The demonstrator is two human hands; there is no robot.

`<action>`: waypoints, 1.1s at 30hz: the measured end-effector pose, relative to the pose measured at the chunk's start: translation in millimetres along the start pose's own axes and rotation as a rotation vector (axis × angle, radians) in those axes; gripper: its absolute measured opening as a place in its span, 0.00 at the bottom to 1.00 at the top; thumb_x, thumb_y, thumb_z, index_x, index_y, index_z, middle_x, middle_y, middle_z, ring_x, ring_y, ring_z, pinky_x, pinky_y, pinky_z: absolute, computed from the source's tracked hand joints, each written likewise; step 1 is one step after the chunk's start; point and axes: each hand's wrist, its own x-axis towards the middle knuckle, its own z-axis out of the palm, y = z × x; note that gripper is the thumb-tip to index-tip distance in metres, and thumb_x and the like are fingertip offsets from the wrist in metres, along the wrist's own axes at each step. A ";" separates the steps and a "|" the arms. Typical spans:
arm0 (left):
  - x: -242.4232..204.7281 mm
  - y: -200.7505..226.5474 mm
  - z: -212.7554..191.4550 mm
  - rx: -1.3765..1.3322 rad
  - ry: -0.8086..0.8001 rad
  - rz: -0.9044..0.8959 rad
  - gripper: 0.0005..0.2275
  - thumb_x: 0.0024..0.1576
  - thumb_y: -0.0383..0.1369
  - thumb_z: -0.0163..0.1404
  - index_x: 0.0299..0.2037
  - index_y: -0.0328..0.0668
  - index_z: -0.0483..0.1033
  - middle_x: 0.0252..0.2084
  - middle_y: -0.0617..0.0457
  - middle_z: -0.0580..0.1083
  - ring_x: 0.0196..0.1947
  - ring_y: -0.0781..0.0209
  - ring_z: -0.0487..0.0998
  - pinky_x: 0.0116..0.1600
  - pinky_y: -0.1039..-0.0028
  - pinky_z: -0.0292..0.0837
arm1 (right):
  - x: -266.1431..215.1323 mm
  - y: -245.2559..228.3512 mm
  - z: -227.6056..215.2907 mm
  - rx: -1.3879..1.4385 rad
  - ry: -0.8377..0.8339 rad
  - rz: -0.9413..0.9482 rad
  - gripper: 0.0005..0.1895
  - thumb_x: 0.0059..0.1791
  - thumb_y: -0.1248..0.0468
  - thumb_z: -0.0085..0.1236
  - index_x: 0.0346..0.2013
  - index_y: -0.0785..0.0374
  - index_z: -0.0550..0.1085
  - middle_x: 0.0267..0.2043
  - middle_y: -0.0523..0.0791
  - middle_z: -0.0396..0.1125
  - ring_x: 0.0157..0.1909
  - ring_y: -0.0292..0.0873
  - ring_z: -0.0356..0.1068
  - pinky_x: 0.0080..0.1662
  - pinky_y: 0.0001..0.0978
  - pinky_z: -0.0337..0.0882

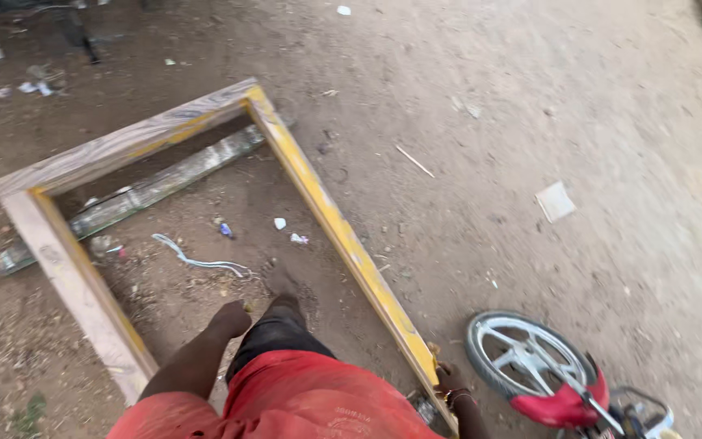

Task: The person applies yellow putty to the joints of a wooden frame using a small piece of wood. They spread the material along the inner edges and corners of the frame while sitting on the ground.

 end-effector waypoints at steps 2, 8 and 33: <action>6.7 -18.5 -25.0 -0.027 -0.027 -0.037 0.18 0.56 0.34 0.47 0.55 0.36 0.76 0.57 0.33 0.75 0.59 0.40 0.76 0.63 0.58 0.71 | 13.5 -51.3 24.5 -0.026 -0.007 -0.014 0.19 0.52 0.56 0.53 0.55 0.60 0.75 0.36 0.49 0.71 0.24 0.50 0.73 0.24 0.43 0.72; 38.0 -22.0 -122.9 -0.036 0.021 -0.026 0.16 0.55 0.37 0.49 0.49 0.35 0.78 0.53 0.34 0.76 0.56 0.39 0.77 0.60 0.57 0.72 | 60.4 -213.8 85.7 -0.309 -0.103 -0.298 0.19 0.52 0.55 0.54 0.55 0.59 0.76 0.38 0.46 0.73 0.29 0.46 0.75 0.30 0.40 0.77; 217.5 -28.8 -407.6 -0.960 1.036 -0.323 0.14 0.56 0.39 0.50 0.46 0.41 0.82 0.43 0.42 0.81 0.45 0.46 0.82 0.52 0.61 0.75 | -5.6 -903.0 397.9 0.065 -1.320 -1.372 0.19 0.51 0.57 0.65 0.50 0.65 0.75 0.54 0.48 0.70 0.52 0.53 0.74 0.46 0.43 0.78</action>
